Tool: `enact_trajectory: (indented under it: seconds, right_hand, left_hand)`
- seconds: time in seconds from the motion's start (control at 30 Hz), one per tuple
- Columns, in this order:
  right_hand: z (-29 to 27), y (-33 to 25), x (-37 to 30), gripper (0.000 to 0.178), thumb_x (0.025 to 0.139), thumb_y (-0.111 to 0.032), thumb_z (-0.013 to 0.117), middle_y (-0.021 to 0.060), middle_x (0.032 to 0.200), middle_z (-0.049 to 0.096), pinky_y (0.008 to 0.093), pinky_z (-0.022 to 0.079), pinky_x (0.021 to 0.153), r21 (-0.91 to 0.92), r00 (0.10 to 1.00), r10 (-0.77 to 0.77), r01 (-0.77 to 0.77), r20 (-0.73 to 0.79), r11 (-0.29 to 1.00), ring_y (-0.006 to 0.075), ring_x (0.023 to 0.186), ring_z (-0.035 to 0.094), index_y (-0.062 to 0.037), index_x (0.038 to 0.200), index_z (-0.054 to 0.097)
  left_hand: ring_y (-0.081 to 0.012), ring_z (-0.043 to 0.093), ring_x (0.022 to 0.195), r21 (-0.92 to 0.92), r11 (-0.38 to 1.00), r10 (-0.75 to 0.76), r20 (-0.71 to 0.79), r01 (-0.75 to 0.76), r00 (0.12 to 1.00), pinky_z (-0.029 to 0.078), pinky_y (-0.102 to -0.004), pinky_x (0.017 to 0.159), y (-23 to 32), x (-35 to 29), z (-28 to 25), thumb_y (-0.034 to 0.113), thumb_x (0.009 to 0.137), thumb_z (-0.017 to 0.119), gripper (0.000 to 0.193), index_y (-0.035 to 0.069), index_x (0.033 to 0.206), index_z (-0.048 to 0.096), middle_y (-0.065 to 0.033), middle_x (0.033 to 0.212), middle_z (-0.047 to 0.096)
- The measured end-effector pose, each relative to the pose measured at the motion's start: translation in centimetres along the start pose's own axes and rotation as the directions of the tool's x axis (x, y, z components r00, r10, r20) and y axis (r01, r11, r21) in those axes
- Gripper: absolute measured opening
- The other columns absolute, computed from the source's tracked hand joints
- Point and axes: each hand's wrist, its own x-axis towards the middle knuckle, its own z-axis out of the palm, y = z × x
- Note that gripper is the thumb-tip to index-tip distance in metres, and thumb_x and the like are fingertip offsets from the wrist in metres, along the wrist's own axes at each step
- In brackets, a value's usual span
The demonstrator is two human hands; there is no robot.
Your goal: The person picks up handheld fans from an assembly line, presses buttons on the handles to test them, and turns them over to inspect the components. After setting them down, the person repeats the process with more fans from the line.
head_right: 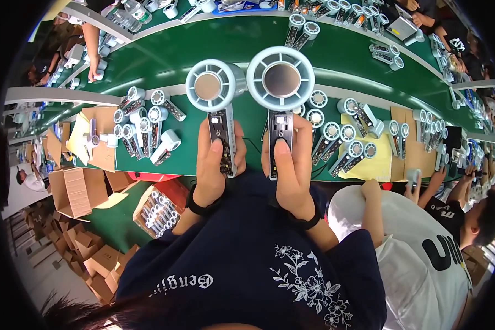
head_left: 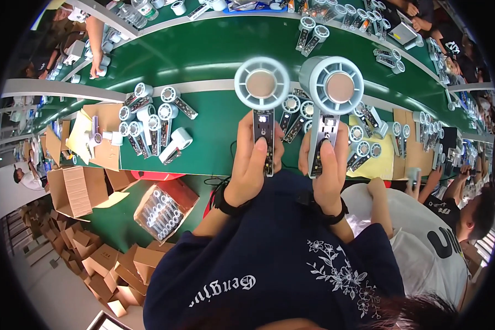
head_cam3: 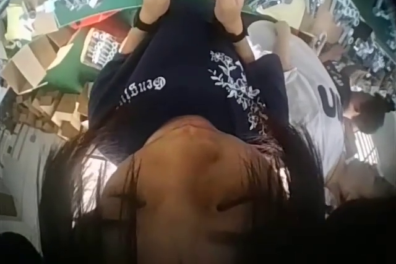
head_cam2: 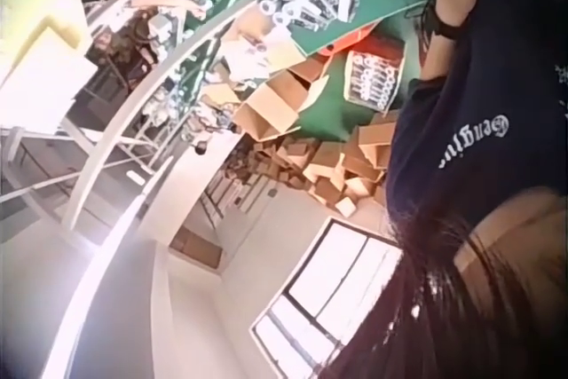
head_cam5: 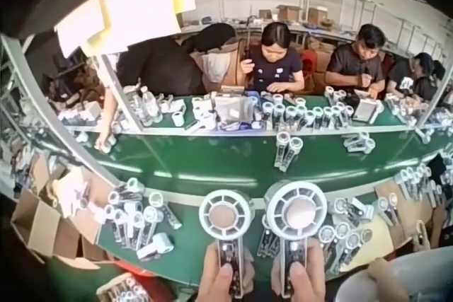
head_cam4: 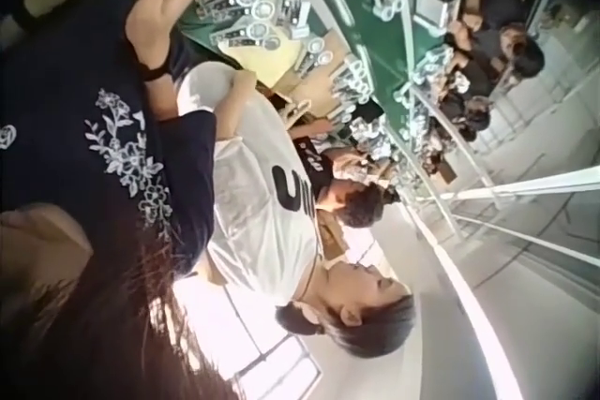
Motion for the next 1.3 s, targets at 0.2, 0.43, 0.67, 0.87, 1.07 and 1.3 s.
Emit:
enact_trajectory:
  seconds: [0.2,0.43,0.67,0.87,1.07,1.3]
  right_hand:
    - [0.4,0.1,0.1,0.033,0.094,-0.023,0.039,0.0084,0.075,0.05,0.0201,0.032,0.045,-0.028,1.0,0.011,-0.011,0.01,1.0,0.0084,0.05,0.041,0.0007,0.116,0.035]
    - [0.8,0.3,-0.4,0.034,0.094,-0.026,0.041,0.0084,0.073,0.05,0.0199,0.031,0.045,-0.022,0.996,0.041,-0.043,-0.074,0.999,0.0083,0.05,0.042,0.0003,0.114,0.035]
    - [0.4,0.5,-0.6,0.035,0.094,-0.024,0.041,0.0073,0.073,0.05,0.0197,0.031,0.046,-0.032,0.997,0.028,-0.031,-0.076,0.999,0.0081,0.05,0.041,0.0003,0.117,0.034]
    - [0.5,0.9,-0.7,0.033,0.094,-0.022,0.041,0.0067,0.073,0.049,0.0199,0.031,0.047,0.007,0.994,0.035,-0.035,-0.102,0.999,0.0079,0.051,0.041,0.0,0.118,0.034]
    - [0.6,0.7,-0.9,0.032,0.094,-0.021,0.04,0.0064,0.072,0.049,0.0201,0.031,0.048,0.002,0.995,0.057,-0.057,-0.082,0.998,0.0079,0.051,0.041,-0.0004,0.118,0.034]
    - [-0.5,1.2,-1.1,0.032,0.093,-0.006,0.04,0.0056,0.097,0.049,0.0182,0.034,0.051,0.066,0.998,0.064,-0.065,0.015,0.996,0.0038,0.06,0.041,0.0009,0.123,0.029]
  left_hand:
    - [-0.0095,0.045,0.06,-0.132,0.991,-0.015,0.067,0.024,0.998,0.037,-0.0207,0.042,-0.3,0.2,-1.1,0.034,0.093,0.043,0.047,0.001,0.123,0.029,-0.0126,0.102,0.047]
    - [-0.0096,0.046,0.062,-0.132,0.991,-0.008,0.086,0.02,0.996,0.037,-0.0205,0.041,-0.8,0.6,-0.6,0.033,0.094,0.043,0.048,0.002,0.126,0.027,-0.0132,0.106,0.046]
    - [-0.0096,0.047,0.062,-0.089,0.996,-0.02,0.04,0.023,0.999,0.037,-0.0208,0.041,-0.9,0.5,-0.1,0.034,0.094,0.044,0.05,0.002,0.127,0.026,-0.0134,0.106,0.046]
    - [-0.0102,0.047,0.062,-0.072,0.997,0.0,0.048,0.003,0.999,0.038,-0.0211,0.042,-0.9,0.2,-0.3,0.033,0.093,0.044,0.051,0.002,0.129,0.025,-0.0136,0.106,0.046]
    - [-0.0107,0.048,0.062,-0.053,0.999,0.009,0.029,-0.007,1.0,0.039,-0.0213,0.044,-0.8,0.2,0.0,0.03,0.093,0.044,0.05,0.001,0.129,0.025,-0.014,0.106,0.046]
    - [-0.0113,0.048,0.062,0.015,0.998,0.056,0.014,-0.056,0.998,0.039,-0.022,0.045,-1.1,0.0,0.4,0.026,0.093,0.042,0.048,-0.003,0.127,0.025,-0.0148,0.105,0.046]
